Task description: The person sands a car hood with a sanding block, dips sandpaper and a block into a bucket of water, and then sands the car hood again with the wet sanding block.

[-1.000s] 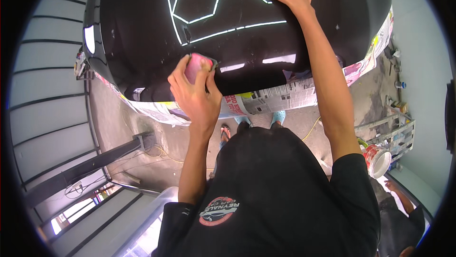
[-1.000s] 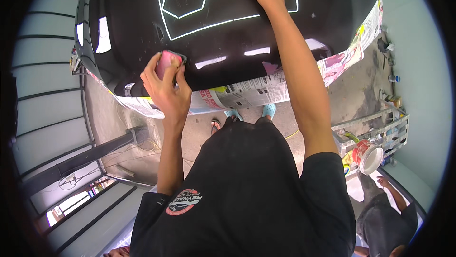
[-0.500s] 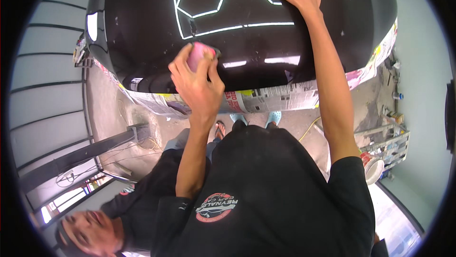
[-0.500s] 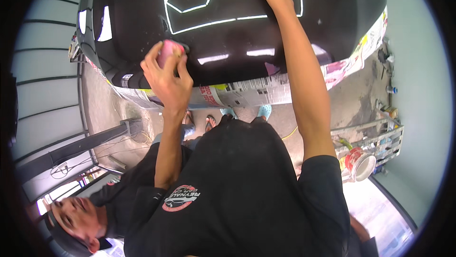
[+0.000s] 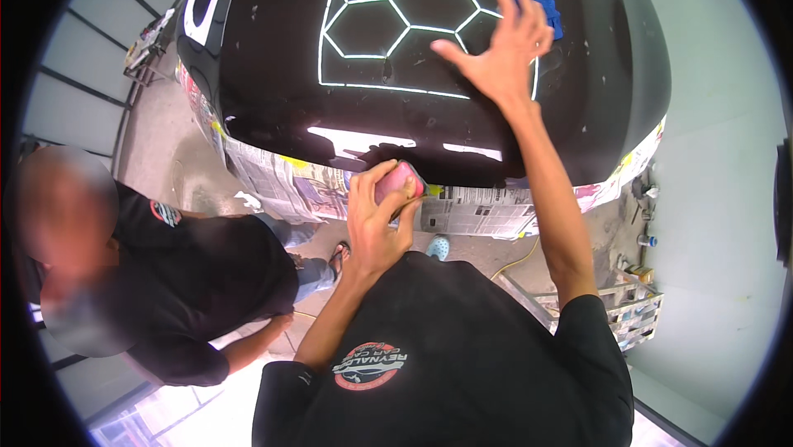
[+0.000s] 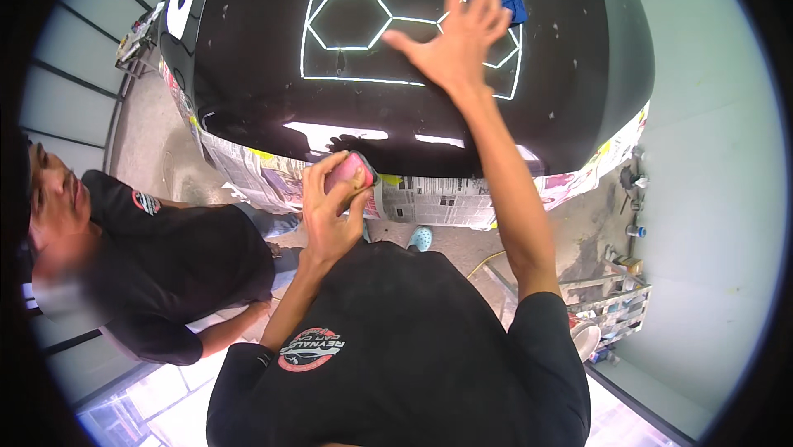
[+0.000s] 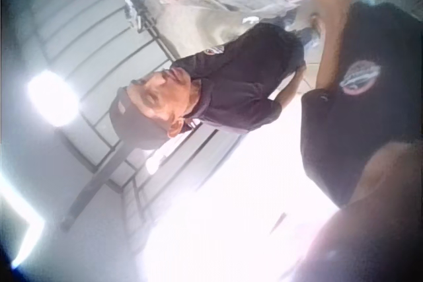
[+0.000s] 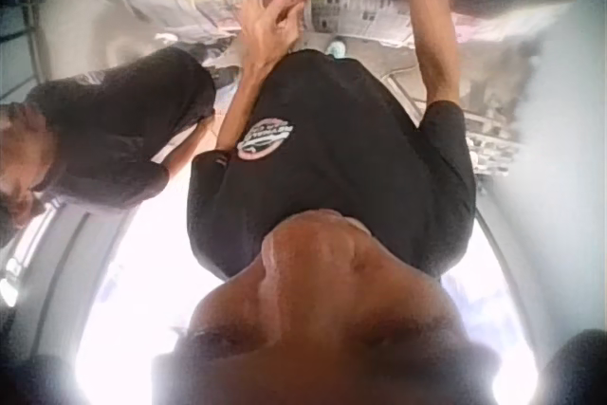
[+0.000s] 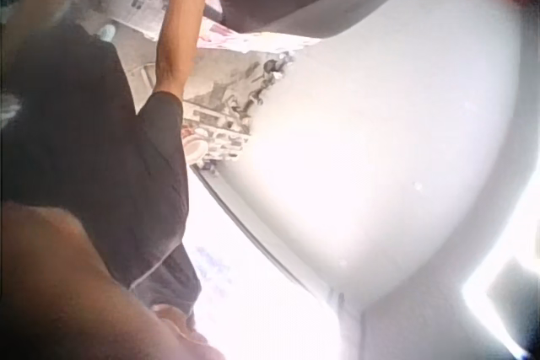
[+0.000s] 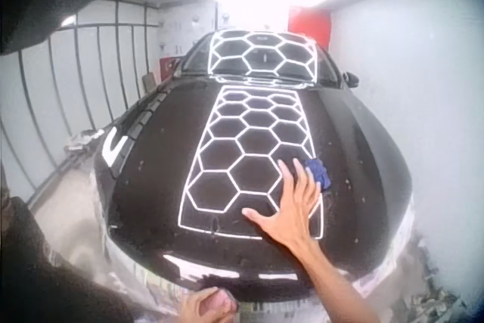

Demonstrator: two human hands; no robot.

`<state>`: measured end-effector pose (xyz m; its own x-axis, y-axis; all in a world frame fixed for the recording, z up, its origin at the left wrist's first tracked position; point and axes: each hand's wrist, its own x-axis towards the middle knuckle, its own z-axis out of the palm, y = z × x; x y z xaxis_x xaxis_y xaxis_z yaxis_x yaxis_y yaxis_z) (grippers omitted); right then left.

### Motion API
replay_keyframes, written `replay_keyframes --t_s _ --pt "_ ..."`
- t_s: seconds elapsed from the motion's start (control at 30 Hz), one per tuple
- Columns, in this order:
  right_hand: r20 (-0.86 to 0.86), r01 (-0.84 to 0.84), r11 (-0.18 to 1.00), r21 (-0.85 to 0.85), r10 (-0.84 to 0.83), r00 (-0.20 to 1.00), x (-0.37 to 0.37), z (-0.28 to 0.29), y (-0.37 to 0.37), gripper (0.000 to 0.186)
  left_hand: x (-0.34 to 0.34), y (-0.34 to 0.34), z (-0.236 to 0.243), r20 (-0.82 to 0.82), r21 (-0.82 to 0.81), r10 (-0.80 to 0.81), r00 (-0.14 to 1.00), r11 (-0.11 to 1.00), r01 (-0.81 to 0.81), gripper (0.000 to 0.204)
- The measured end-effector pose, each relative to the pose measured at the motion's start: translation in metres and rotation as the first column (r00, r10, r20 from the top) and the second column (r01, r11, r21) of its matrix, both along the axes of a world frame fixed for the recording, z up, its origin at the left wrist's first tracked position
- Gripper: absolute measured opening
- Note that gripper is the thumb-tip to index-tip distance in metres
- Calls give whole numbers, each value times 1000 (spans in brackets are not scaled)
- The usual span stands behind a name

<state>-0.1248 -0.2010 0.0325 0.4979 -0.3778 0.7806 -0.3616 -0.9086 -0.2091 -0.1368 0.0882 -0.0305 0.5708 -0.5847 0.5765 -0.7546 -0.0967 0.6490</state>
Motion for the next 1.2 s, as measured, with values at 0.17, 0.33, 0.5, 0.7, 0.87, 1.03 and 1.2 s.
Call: replay_keyframes --t_s 0.17,0.33,0.5,0.7,0.87,1.03,1.2 --pt "-45 -124 990 72 128 991 48 -5 33 126 -6 15 -9 -62 -7 -22 998 1000 22 31" --pt "-93 -127 985 114 138 986 56 -21 28 129 1 28 -16 -116 42 59 992 998 -54 26" --pt "-137 -148 983 110 162 977 50 -18 33 129 9 41 -23 -102 36 69 992 997 -65 28" --pt "-176 -166 980 114 184 967 44 -17 38 128 13 39 -15 -107 46 61 992 997 -57 20" --pt "-179 -157 978 138 181 967 40 -23 40 128 14 35 -11 -103 18 48 994 999 -46 20" --pt "-234 -181 971 157 215 948 25 -20 48 130 9 33 -10 -116 -6 30 993 1000 -31 22" --pt "-395 -259 948 187 314 863 2 -11 52 126 2 35 -9 -120 40 32 992 999 -27 23"
